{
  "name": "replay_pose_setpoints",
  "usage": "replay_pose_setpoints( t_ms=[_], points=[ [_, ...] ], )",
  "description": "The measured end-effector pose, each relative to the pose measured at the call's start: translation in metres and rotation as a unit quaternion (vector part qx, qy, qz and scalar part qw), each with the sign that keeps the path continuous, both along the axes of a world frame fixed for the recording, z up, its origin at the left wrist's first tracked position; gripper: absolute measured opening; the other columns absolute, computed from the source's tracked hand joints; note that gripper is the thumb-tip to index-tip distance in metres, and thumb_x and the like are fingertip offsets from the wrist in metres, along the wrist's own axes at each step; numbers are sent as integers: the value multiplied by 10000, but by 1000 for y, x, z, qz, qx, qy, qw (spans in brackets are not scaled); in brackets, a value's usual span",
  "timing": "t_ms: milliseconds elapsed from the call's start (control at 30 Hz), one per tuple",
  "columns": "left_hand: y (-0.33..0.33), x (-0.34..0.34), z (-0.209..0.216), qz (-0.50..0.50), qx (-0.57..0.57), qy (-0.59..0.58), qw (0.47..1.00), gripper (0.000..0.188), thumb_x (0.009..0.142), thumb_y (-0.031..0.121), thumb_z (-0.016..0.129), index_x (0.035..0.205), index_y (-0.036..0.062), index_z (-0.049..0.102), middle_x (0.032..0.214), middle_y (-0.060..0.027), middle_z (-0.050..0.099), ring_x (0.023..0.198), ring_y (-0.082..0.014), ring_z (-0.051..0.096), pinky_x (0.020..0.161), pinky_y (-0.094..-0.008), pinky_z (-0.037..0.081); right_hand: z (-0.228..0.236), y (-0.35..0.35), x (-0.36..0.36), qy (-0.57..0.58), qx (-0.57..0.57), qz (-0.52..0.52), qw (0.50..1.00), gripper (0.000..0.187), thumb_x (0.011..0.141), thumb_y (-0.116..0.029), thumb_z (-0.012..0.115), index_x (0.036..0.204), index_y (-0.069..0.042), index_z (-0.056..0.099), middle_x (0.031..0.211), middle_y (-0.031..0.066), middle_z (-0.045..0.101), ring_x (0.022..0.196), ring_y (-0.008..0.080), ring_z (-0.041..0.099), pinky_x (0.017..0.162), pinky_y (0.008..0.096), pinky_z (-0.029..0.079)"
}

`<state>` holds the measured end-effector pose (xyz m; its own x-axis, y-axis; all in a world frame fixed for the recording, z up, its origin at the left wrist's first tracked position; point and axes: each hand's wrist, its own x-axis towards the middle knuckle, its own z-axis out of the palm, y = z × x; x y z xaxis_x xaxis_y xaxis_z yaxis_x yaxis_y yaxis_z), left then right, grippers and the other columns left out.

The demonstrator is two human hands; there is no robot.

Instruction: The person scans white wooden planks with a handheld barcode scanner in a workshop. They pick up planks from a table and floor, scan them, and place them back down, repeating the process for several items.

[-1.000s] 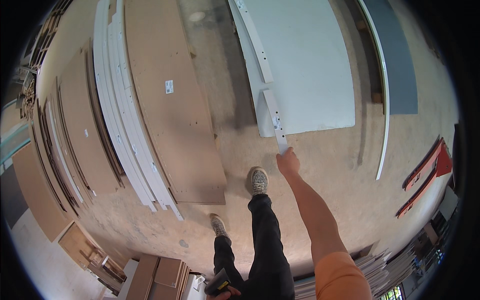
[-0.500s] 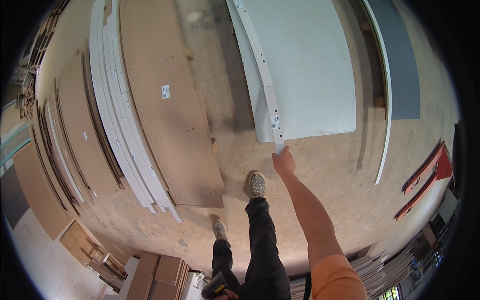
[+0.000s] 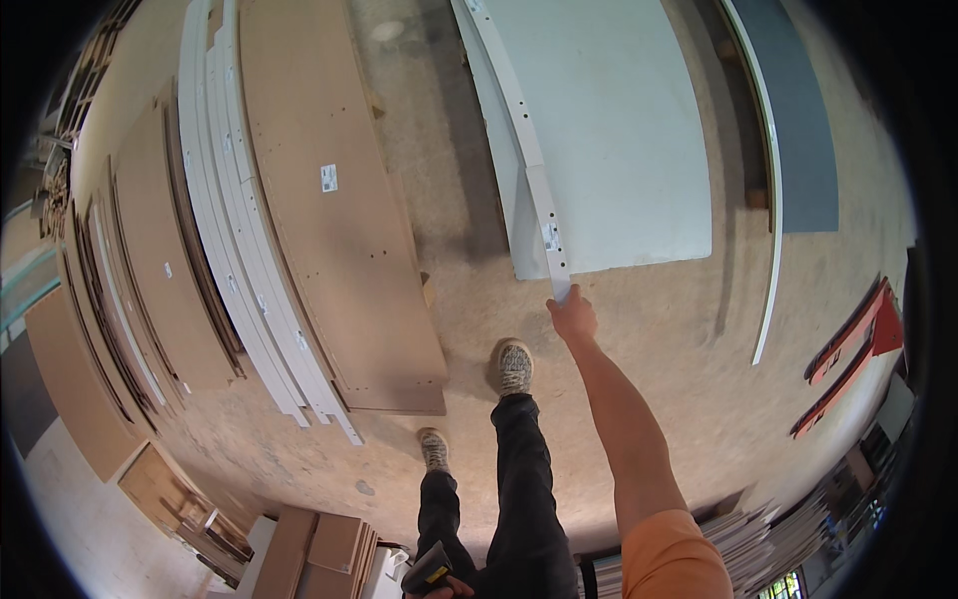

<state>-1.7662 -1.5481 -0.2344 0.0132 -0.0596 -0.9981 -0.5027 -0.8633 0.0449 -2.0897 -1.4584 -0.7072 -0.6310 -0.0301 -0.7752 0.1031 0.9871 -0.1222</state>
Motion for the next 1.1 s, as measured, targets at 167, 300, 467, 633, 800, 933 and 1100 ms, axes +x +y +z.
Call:
replay_pose_setpoints(
  t_ms=[167, 300, 467, 633, 800, 933, 1100],
  points=[
    [0, 13, -7, 9, -16, 27, 999, 249, 898, 179, 653, 1075, 4, 667, 913, -113, 669, 896, -232, 632, 839, -363, 498, 5, -6, 4, 1, -5, -5, 1000, 548, 862, -427, 702, 1242, -77, 520, 1081, 224, 695, 1013, 426, 688, 841, 554, 551],
    [7, 22, -7, 21, -38, 59, 997, 261, 905, 190, 650, 1084, 0, 662, 896, -119, 662, 878, -237, 632, 817, -371, 502, 11, -10, 4, 2, -4, -14, 1000, 523, 865, -409, 691, 1231, -76, 522, 1080, 235, 696, 1018, 433, 686, 848, 551, 551],
    [20, 22, 1, 66, -58, 80, 993, 307, 913, 155, 610, 1173, -7, 627, 860, -122, 628, 865, -261, 618, 840, -411, 508, 8, -10, 4, -16, 6, -20, 1000, 512, 868, -394, 685, 1230, -73, 518, 1087, 237, 690, 1031, 435, 683, 855, 539, 558],
    [11, 14, 3, -42, 2, -5, 999, 396, 778, 363, 649, 816, -29, 603, 902, -236, 677, 915, -299, 648, 893, -389, 468, -1, -6, 8, 4, -2, -28, 1000, 502, 869, -418, 675, 1195, -67, 524, 1091, 229, 704, 1006, 423, 694, 848, 541, 552],
    [6, 4, 3, -50, 2, -9, 999, 406, 779, 384, 663, 810, -17, 612, 815, -200, 633, 886, -318, 653, 864, -404, 479, -3, -3, 7, -11, -22, -40, 999, 498, 878, -414, 662, 1199, -60, 523, 1085, 225, 706, 1000, 407, 697, 844, 534, 555],
    [7, -5, 4, -40, -2, -19, 999, 391, 777, 375, 674, 806, -11, 615, 780, -172, 616, 858, -328, 660, 837, -414, 492, 1, -4, 3, -17, -14, -31, 999, 497, 884, -412, 654, 1206, -57, 521, 1087, 219, 707, 1013, 401, 694, 851, 529, 555],
    [8, -10, 3, -48, -13, -7, 999, 396, 777, 369, 673, 823, -19, 614, 770, -161, 608, 855, -330, 662, 829, -420, 496, 4, -4, 1, -17, -13, -31, 999, 507, 885, -409, 654, 1224, -57, 518, 1096, 214, 706, 1021, 399, 692, 857, 527, 555]
  ],
)
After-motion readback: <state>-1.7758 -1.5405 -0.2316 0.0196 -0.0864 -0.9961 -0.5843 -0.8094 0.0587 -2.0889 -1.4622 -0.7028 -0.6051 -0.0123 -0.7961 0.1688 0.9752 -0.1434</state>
